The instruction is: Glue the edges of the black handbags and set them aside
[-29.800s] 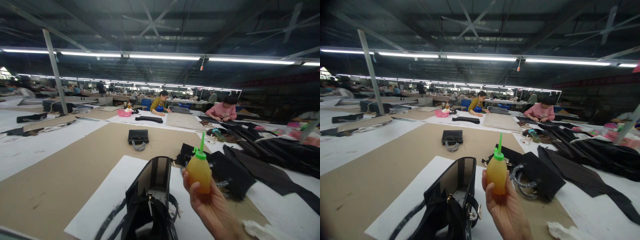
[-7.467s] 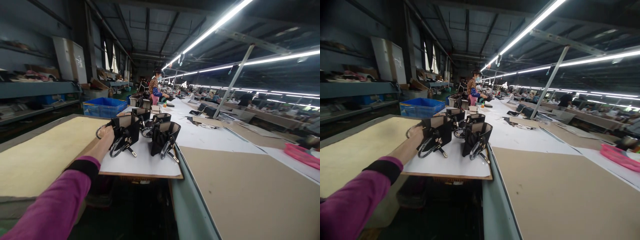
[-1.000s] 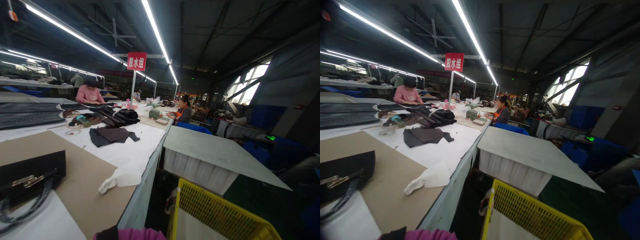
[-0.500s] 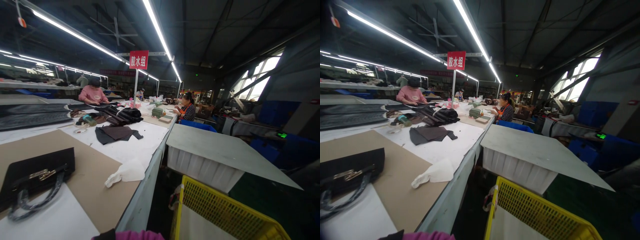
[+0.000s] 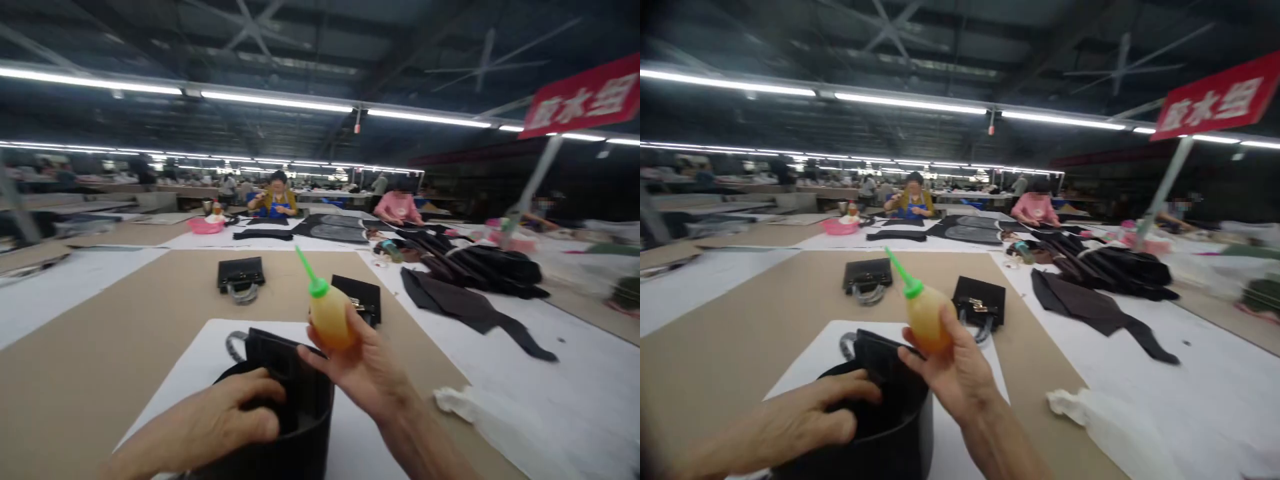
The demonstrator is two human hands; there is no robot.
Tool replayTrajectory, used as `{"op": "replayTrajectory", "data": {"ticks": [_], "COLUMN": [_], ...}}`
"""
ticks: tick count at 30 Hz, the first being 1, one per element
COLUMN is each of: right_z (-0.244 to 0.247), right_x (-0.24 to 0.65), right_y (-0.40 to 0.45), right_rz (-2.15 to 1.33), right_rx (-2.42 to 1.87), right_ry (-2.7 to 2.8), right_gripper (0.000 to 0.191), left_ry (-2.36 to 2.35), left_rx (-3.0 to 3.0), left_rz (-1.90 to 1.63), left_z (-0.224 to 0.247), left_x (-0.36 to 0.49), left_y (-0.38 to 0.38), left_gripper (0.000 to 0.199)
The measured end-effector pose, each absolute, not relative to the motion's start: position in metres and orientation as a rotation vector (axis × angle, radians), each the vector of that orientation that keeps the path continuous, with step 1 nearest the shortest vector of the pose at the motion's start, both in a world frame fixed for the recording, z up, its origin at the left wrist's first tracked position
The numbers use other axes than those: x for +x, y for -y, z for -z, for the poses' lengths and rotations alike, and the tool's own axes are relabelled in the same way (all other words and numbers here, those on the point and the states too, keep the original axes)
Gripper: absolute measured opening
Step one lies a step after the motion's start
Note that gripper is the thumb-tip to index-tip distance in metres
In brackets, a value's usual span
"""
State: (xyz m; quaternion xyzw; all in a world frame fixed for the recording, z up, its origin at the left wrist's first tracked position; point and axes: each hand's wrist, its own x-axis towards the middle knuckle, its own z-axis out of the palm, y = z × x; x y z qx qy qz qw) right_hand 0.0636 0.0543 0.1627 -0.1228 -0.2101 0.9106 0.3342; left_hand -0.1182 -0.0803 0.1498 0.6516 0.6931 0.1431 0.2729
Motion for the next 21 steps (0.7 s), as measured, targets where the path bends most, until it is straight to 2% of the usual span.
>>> {"op": "replayTrajectory", "data": {"ticks": [3,7,15,17,21], "right_z": [-0.169,-0.179,-0.173,-0.171,-0.170], "right_x": [0.070,0.065,0.052,0.054,0.058], "right_y": [-0.059,-0.055,-0.044,-0.043,-0.043], "right_rz": [-2.358,-2.339,-2.441,-2.448,-2.458], "right_rx": [-0.424,-0.461,-0.456,-0.433,-0.370], "right_ry": [0.510,0.517,0.499,0.496,0.485], "right_gripper": [0.033,0.036,0.035,0.032,0.023], "left_ry": [-2.009,-2.085,-2.331,-2.267,-2.169], "left_rx": [1.522,1.430,1.446,1.456,1.394], "left_rz": [-0.463,-0.427,-0.220,-0.180,-0.125], "left_z": [-0.175,-0.175,-0.173,-0.170,-0.167], "left_x": [-0.109,-0.105,-0.127,-0.133,-0.140], "left_y": [0.076,0.074,0.064,0.059,0.053], "left_gripper": [0.046,0.071,0.084,0.076,0.042]}}
